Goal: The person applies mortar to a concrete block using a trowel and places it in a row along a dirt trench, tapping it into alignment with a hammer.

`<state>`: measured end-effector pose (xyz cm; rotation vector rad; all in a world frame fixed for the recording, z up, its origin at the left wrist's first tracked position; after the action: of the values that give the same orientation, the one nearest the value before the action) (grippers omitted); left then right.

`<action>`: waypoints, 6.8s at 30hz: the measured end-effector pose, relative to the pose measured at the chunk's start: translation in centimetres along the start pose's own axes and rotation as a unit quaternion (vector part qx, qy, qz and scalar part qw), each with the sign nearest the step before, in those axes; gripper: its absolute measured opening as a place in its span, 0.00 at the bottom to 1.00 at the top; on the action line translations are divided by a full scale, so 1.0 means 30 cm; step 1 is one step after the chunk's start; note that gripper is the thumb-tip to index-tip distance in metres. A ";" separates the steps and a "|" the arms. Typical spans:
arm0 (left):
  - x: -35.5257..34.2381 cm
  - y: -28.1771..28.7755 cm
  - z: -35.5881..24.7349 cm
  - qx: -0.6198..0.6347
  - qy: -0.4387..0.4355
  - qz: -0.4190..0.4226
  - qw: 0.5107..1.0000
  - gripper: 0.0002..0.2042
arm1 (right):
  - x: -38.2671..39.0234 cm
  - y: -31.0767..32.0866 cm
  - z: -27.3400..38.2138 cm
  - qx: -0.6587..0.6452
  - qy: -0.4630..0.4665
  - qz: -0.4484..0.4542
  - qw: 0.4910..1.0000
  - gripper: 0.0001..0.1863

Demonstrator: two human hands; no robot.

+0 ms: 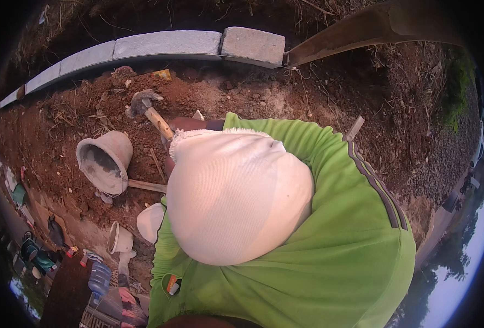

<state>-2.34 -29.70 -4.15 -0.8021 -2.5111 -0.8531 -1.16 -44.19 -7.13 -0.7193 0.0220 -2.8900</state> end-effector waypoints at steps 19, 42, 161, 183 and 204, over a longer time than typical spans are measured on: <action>-0.967 -0.486 -0.528 -0.516 -0.458 0.098 0.717 0.29 | 0.566 0.474 -0.187 0.167 0.061 -0.524 0.833 0.14; -0.951 -0.428 -0.665 -0.483 -0.463 0.230 0.706 0.30 | 0.510 0.511 -0.286 0.262 0.035 -0.545 0.796 0.14; -1.168 -0.388 -0.425 -0.421 -0.501 0.161 0.739 0.36 | 0.403 0.504 -0.272 0.220 0.040 -0.486 0.845 0.17; -1.125 -0.252 -0.561 -0.382 -0.490 0.214 0.754 0.24 | 0.333 0.498 -0.215 0.212 0.102 -0.491 0.839 0.16; -1.144 -0.285 -0.501 -0.478 -0.445 0.145 0.744 0.27 | 0.295 0.493 -0.269 0.224 0.037 -0.461 0.858 0.17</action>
<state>21.14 -58.54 -13.79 -2.3226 -2.3007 -2.0500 -10.35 -60.41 -10.94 -0.6250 -1.2748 -3.5223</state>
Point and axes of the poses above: each hand's wrist, its own x-axis away from the middle knuckle, its own y-axis out of the back of the hand, z = x × y, the point moved 1 cm from there along -x, towards the middle knuckle, and after that the axes turned 7 degrees about -x, right-handed, at the moved point
